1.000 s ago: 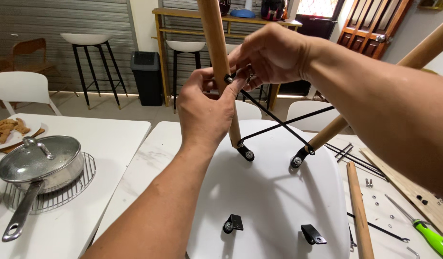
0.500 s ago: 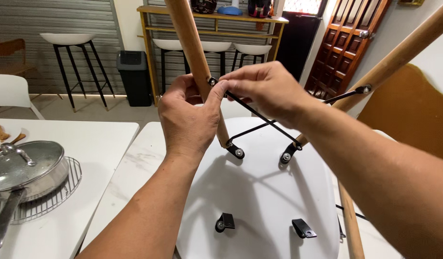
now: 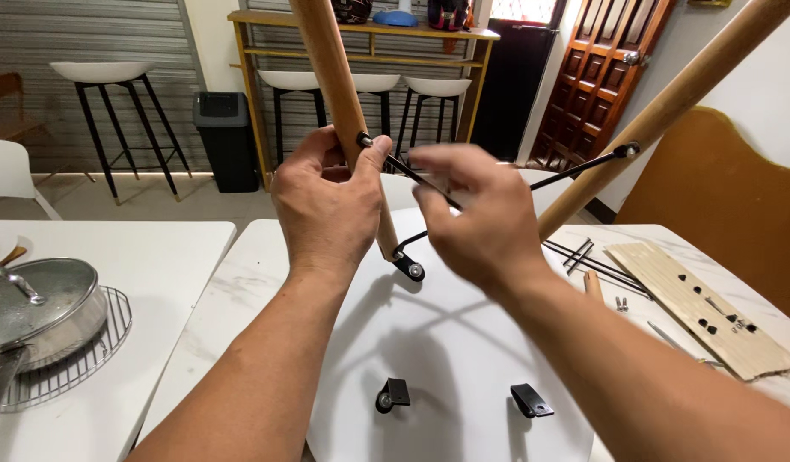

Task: The person assembles a chair by inserting wooden legs into metal brackets on the underside of a white seat, then attaches a black metal cross-brace between the legs using bolts and washers. The person uses a green screwdriver to tighten the fasteners.

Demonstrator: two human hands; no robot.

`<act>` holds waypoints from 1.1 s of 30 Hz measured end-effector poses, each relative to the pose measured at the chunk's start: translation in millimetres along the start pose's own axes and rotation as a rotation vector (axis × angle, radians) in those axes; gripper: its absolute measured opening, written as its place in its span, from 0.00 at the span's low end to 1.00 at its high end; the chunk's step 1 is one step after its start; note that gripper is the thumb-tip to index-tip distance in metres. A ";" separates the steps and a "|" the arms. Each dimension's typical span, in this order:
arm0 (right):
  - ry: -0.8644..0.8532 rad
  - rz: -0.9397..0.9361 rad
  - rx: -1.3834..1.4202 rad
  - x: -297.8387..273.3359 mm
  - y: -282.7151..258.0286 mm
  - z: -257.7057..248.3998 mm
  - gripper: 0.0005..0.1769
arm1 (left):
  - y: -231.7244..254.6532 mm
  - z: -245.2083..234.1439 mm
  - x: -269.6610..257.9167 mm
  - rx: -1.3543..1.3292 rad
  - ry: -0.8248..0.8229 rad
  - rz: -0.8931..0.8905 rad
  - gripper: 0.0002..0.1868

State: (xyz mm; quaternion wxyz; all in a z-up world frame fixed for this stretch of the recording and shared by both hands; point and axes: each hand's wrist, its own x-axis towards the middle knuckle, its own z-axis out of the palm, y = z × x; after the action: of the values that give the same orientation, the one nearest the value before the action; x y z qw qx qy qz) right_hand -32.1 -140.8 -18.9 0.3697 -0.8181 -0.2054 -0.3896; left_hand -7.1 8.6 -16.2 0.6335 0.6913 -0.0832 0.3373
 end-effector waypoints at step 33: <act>0.309 1.172 -0.085 -191.0 147.5 -93.4 0.21 | 0.2 -6.4 -5.4 0.113 -0.027 0.125 0.13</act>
State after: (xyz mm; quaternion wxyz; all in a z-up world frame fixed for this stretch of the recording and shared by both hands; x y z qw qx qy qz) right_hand -102.3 -316.2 -195.8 0.5151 -0.7432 0.3509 -0.2433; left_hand -13.6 12.8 -19.3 0.5698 0.7241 -0.1156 0.3710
